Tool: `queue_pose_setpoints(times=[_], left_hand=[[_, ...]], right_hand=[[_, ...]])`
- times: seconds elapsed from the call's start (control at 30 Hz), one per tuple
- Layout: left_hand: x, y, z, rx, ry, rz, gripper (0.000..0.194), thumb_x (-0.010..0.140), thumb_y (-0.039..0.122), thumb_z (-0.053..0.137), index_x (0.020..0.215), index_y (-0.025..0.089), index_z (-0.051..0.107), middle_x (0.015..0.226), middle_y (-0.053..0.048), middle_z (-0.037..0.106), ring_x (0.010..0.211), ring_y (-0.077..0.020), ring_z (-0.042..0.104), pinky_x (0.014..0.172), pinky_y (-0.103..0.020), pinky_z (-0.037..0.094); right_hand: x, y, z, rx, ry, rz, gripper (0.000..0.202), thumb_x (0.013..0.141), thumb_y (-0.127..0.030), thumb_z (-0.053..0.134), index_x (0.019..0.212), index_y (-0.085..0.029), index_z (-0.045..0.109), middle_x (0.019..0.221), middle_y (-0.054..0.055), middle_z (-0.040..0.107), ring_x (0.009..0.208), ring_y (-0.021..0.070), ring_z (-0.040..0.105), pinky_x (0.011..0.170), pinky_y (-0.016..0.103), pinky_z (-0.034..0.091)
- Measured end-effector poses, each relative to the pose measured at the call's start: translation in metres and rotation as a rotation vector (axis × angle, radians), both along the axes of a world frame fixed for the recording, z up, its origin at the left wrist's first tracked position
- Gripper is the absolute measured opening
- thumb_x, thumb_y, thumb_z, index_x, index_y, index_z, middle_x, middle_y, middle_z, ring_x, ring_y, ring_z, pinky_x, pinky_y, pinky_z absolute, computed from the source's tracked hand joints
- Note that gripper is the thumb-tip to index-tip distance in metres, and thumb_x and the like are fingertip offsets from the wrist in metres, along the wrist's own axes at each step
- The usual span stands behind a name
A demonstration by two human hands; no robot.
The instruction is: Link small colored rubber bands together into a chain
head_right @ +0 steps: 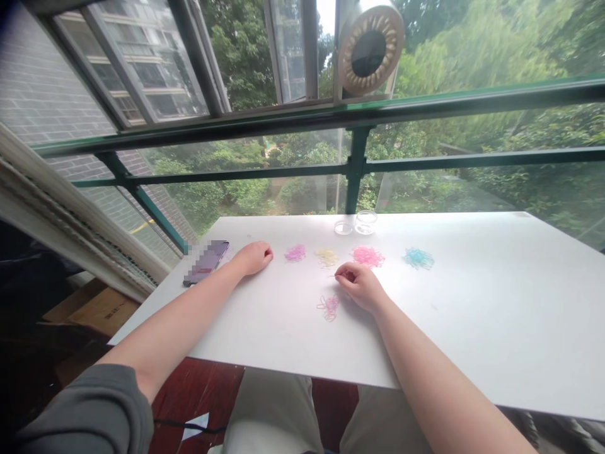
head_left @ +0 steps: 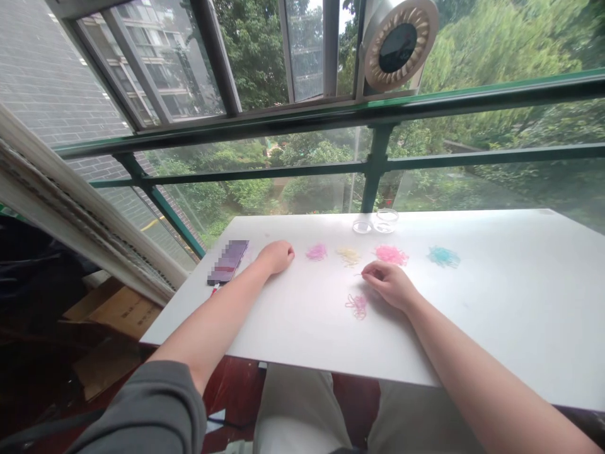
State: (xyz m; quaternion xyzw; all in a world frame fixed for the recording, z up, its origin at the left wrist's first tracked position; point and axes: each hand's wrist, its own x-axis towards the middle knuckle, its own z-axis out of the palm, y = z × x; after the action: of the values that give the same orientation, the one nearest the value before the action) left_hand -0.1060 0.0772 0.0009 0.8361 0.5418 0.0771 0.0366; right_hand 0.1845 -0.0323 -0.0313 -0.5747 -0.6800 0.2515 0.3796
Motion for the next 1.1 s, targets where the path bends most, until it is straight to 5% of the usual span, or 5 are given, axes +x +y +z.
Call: queue_pose_setpoints(times=[0.23,0.47,0.63,0.9,1.1], left_hand=[[-0.009,0.0,0.024,-0.03,0.066,-0.007,0.021,0.065,0.019,0.055,0.082,0.021,0.068,0.091,-0.006,0.067,0.084,-0.0226,0.06,0.074,-0.03,0.047],[0.072,-0.046,0.016,-0.072,-0.33,-0.331,0.026,0.074,0.035,0.056,0.093,0.021,0.065,0.094,-0.001,0.067,0.078,-0.0142,0.061,0.076,-0.026,0.048],[0.109,-0.065,0.0,-0.177,-0.444,-0.404,0.023,0.075,0.035,0.057,0.088,0.021,0.068,0.083,-0.001,0.071,0.073,-0.0141,0.064,0.068,-0.024,0.049],[0.097,-0.055,-0.004,-0.176,-0.498,-0.332,0.018,0.074,0.029,0.057,0.083,0.02,0.071,0.078,-0.001,0.072,0.071,-0.0143,0.064,0.067,-0.023,0.05],[0.059,-0.025,-0.004,-0.012,-0.454,-0.038,0.015,0.073,0.026,0.059,0.083,0.022,0.07,0.081,0.0,0.072,0.073,-0.0146,0.064,0.071,-0.025,0.05]], right_hand=[[-0.001,0.001,0.0,0.01,0.073,0.044,0.012,0.072,-0.026,0.054,0.074,-0.018,0.061,0.057,-0.001,0.052,0.051,0.011,0.044,0.05,0.024,0.035],[-0.003,0.002,-0.001,0.016,0.145,0.049,0.011,0.071,-0.026,0.055,0.072,-0.017,0.061,0.052,-0.004,0.045,0.047,0.009,0.039,0.046,0.022,0.031],[-0.004,0.001,0.0,0.034,0.162,0.043,0.011,0.071,-0.026,0.055,0.07,-0.016,0.06,0.053,-0.003,0.049,0.049,0.0098,0.042,0.049,0.023,0.033],[-0.006,-0.001,0.003,0.011,0.066,0.05,0.012,0.074,-0.025,0.052,0.073,-0.018,0.06,0.061,0.0,0.057,0.055,0.0123,0.048,0.054,0.024,0.038],[-0.003,-0.002,0.002,-0.03,-0.004,0.068,0.014,0.077,-0.028,0.049,0.074,-0.018,0.059,0.066,0.001,0.059,0.058,0.0139,0.051,0.057,0.027,0.04]])
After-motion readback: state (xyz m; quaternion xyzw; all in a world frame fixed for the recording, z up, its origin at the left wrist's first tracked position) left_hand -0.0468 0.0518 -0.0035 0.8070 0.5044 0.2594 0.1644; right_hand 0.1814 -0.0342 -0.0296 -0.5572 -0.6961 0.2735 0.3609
